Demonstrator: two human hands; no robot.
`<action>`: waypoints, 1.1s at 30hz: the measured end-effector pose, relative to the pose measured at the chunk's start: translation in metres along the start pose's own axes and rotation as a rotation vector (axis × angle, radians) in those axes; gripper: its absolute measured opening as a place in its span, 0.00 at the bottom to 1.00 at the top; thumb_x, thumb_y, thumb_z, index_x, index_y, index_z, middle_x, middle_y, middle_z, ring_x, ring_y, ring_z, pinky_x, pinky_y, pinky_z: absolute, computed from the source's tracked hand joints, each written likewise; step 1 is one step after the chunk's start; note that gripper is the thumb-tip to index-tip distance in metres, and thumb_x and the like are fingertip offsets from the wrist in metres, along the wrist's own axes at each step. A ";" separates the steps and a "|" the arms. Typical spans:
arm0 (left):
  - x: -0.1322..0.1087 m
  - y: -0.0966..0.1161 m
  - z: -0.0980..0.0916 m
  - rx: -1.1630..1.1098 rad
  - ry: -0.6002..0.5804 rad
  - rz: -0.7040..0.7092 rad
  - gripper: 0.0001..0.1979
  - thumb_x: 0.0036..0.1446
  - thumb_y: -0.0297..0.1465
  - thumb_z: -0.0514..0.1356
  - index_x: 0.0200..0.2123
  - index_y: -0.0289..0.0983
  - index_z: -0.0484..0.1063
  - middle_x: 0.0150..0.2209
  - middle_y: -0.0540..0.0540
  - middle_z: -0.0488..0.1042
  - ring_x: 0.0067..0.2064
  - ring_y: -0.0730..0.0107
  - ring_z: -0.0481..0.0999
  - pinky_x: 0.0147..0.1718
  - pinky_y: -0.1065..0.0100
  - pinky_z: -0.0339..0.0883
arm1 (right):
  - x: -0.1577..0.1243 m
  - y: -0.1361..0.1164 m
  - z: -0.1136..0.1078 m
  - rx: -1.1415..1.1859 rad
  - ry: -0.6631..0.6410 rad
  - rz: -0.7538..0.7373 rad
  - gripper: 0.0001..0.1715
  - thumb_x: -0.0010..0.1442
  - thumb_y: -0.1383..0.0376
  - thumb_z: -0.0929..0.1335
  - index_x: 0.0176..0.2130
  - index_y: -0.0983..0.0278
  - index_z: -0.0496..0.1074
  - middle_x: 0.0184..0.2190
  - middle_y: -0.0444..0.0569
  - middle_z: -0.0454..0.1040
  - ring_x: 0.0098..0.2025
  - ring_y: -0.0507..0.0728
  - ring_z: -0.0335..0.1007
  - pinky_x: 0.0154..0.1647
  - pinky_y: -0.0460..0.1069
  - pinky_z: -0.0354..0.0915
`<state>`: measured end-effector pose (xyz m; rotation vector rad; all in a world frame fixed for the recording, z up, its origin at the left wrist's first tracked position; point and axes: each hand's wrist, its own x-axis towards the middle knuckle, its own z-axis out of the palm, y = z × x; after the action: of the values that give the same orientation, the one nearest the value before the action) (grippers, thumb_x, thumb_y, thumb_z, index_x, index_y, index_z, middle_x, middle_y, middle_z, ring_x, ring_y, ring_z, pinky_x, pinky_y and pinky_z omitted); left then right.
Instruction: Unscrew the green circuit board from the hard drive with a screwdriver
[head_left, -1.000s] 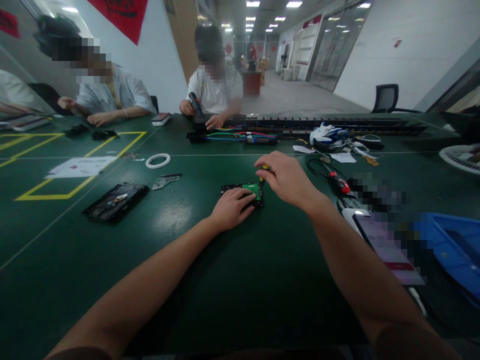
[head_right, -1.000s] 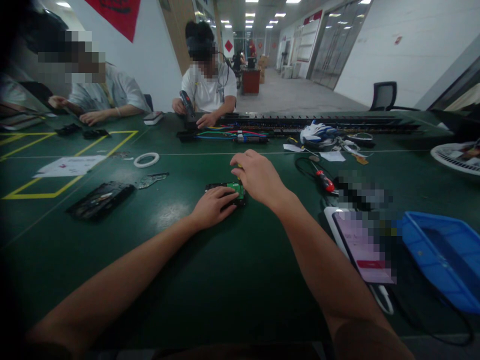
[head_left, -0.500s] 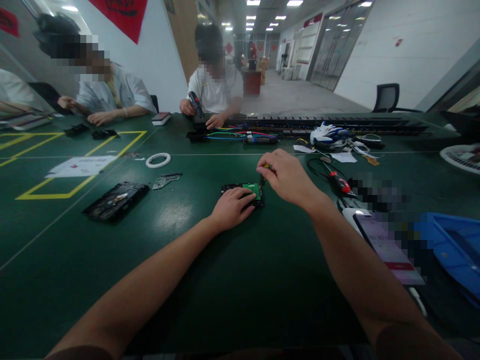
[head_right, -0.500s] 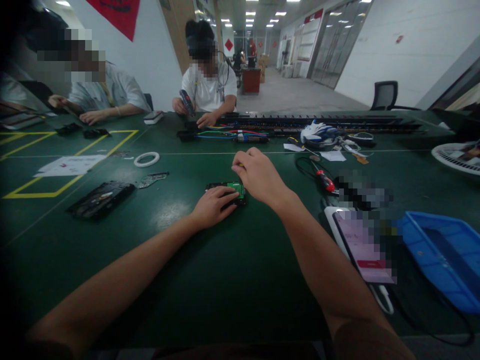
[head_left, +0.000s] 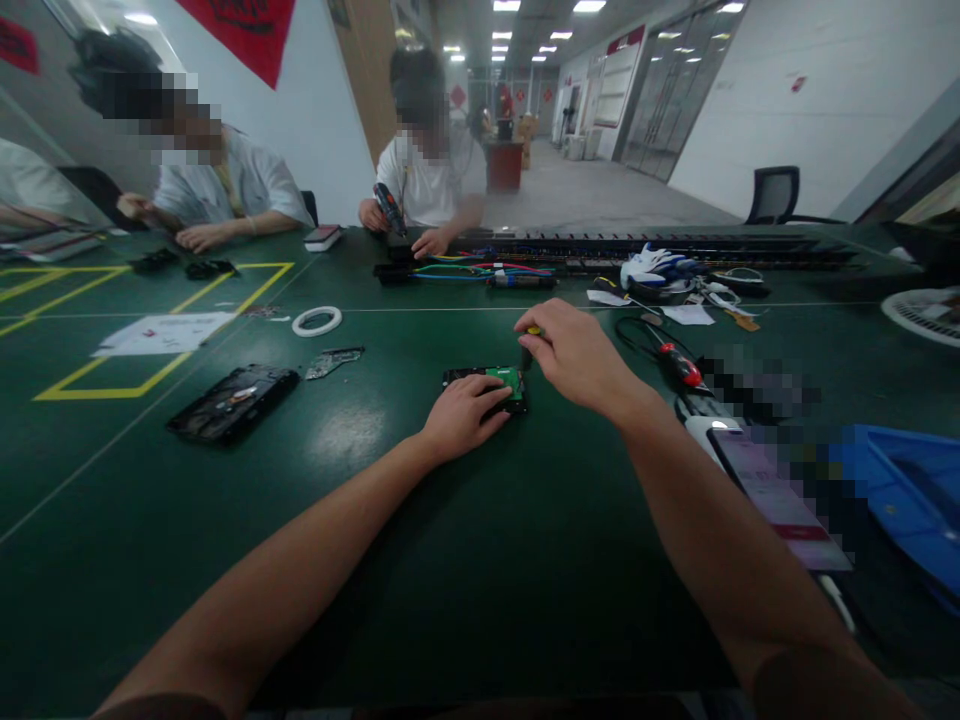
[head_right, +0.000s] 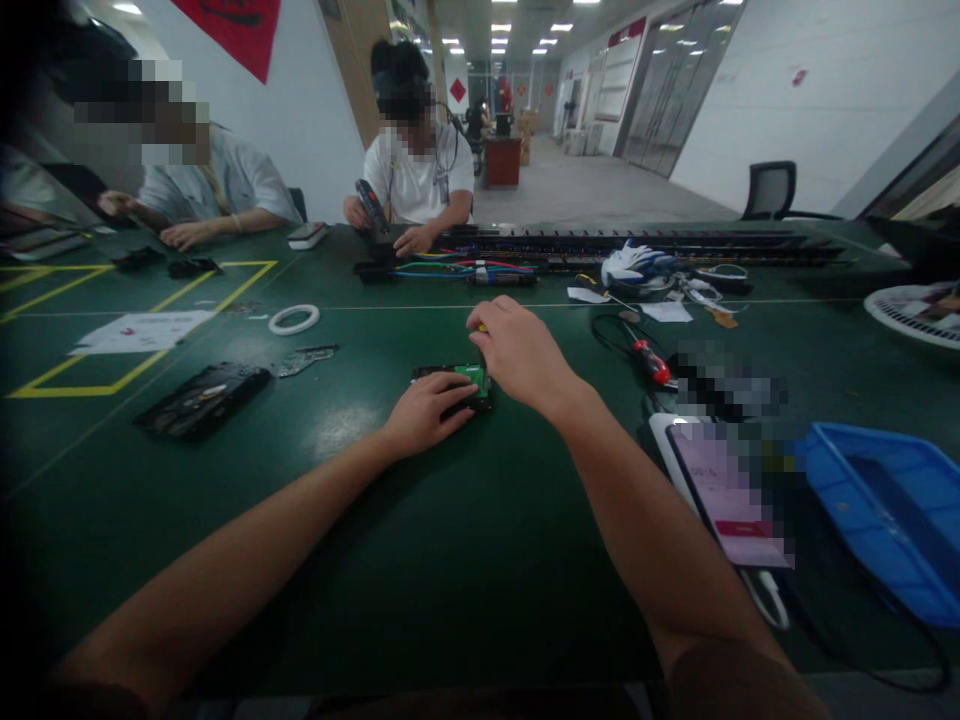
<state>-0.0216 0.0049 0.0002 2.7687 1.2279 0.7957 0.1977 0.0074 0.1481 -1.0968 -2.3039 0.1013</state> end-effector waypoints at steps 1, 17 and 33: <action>0.000 0.000 0.000 0.000 -0.002 -0.002 0.21 0.69 0.41 0.60 0.62 0.44 0.73 0.60 0.41 0.74 0.60 0.50 0.74 0.58 0.46 0.70 | 0.000 0.000 0.001 -0.001 0.000 0.000 0.08 0.68 0.70 0.66 0.44 0.62 0.74 0.46 0.54 0.76 0.50 0.63 0.71 0.55 0.57 0.64; 0.000 0.004 -0.001 0.028 0.002 0.019 0.21 0.70 0.40 0.59 0.63 0.42 0.73 0.60 0.39 0.73 0.61 0.50 0.74 0.58 0.47 0.70 | -0.001 -0.003 -0.003 -0.019 -0.024 -0.016 0.06 0.70 0.64 0.67 0.40 0.62 0.75 0.39 0.52 0.75 0.41 0.60 0.70 0.46 0.54 0.62; -0.001 0.004 -0.002 0.028 0.002 0.021 0.21 0.69 0.39 0.61 0.62 0.43 0.73 0.60 0.40 0.74 0.61 0.50 0.74 0.59 0.46 0.70 | 0.000 0.012 0.003 0.132 -0.020 0.049 0.11 0.67 0.66 0.67 0.48 0.60 0.76 0.42 0.50 0.78 0.40 0.59 0.72 0.41 0.53 0.64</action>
<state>-0.0204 0.0014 0.0028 2.8086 1.2213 0.7883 0.2047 0.0163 0.1424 -1.0894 -2.2529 0.2811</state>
